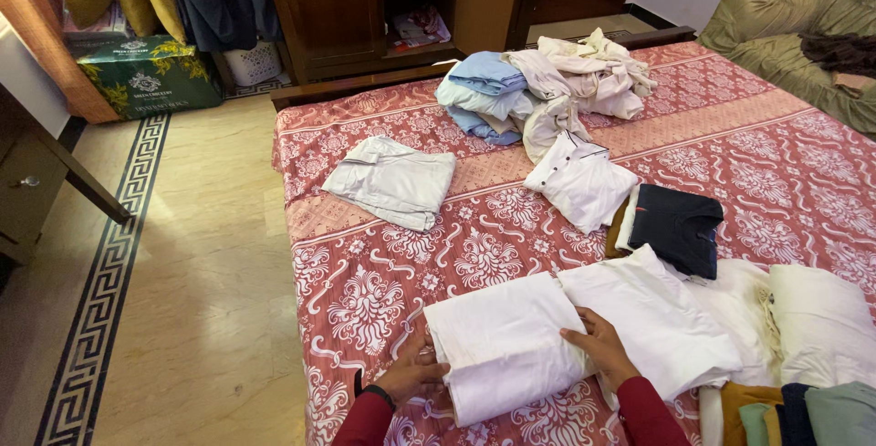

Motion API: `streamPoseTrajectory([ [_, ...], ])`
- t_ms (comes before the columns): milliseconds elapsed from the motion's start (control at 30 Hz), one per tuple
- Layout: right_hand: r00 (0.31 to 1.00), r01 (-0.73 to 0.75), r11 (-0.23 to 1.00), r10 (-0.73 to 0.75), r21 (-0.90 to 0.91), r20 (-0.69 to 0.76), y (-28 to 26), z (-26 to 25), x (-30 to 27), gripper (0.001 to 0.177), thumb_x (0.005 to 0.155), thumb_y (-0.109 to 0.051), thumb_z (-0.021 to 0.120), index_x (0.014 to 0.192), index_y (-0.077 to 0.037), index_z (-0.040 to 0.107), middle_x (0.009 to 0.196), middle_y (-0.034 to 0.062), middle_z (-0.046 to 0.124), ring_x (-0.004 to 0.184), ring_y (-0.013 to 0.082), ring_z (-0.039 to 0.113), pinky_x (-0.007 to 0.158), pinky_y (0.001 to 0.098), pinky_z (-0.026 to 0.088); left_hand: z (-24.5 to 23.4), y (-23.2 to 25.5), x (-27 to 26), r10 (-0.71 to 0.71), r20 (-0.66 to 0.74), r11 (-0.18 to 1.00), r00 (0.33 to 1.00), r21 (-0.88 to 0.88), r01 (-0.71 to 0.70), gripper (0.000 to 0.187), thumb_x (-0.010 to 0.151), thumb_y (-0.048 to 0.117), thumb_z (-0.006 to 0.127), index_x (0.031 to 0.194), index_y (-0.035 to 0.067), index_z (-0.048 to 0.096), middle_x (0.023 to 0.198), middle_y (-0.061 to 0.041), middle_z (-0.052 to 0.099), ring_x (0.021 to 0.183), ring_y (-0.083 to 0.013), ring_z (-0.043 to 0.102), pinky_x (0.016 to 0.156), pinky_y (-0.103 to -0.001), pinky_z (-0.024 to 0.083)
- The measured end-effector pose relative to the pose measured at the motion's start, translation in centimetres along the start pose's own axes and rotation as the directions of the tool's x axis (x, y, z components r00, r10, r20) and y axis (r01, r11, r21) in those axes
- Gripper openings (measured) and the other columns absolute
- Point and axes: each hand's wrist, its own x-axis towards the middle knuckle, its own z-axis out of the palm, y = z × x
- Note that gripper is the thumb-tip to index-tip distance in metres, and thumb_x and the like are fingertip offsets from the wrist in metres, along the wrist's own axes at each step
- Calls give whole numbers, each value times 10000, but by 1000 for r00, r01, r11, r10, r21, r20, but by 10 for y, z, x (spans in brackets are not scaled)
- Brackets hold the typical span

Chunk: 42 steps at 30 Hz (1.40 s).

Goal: The person folds white garments by hand on a bed, smoothing the fabric, aligning edges, and stacking the folded items with other laundry.

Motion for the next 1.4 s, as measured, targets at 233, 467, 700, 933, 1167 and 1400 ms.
streamPoseTrajectory([
  [233,993,112,906,-114,-407,20,36,-13,18,524,837,-91,779,1327,-1,616,1146,123,763,1011,184,709,891,308,543,-10,-28,36,-15,-13,996,1000,85,16,501,934,62,707,1350,134,437,1161,-62,705,943,-163,684,803,-356,606],
  [467,993,119,978,-115,-174,29,21,6,5,488,832,-46,734,1304,8,623,1118,136,775,996,192,717,880,309,548,-11,-8,10,143,32,990,989,2,-143,520,902,46,712,1354,146,476,1230,-28,742,1009,-164,676,787,-340,579],
  [700,991,134,913,-122,-386,57,41,16,40,634,774,-139,848,1332,8,587,1197,135,701,1130,228,659,973,329,504,-61,-23,30,47,-69,983,997,183,-33,481,928,100,709,1357,92,491,1178,-134,702,956,-247,736,792,-408,662],
  [933,997,-19,875,52,-484,56,25,16,48,905,729,-293,882,1489,-40,460,1437,183,580,1319,287,575,1103,363,443,-56,-5,29,-69,-120,993,990,88,80,526,920,270,693,1368,107,473,1183,-122,676,943,-262,729,815,-433,656],
  [1167,999,12,878,4,-479,32,13,32,31,981,720,-338,877,1531,-58,401,1504,184,528,1376,291,523,1146,374,397,-23,23,-4,-11,-103,983,995,179,29,669,838,205,800,1376,68,424,1266,-151,671,1100,-274,719,909,-436,637],
  [1400,987,-65,965,100,-255,126,-16,38,-13,1121,636,-186,906,1559,-77,280,1491,161,540,1339,270,574,1109,378,462,-30,7,8,193,-81,960,978,220,-172,783,790,-16,738,1481,86,384,1329,-213,607,1159,-303,606,889,-425,549],
])
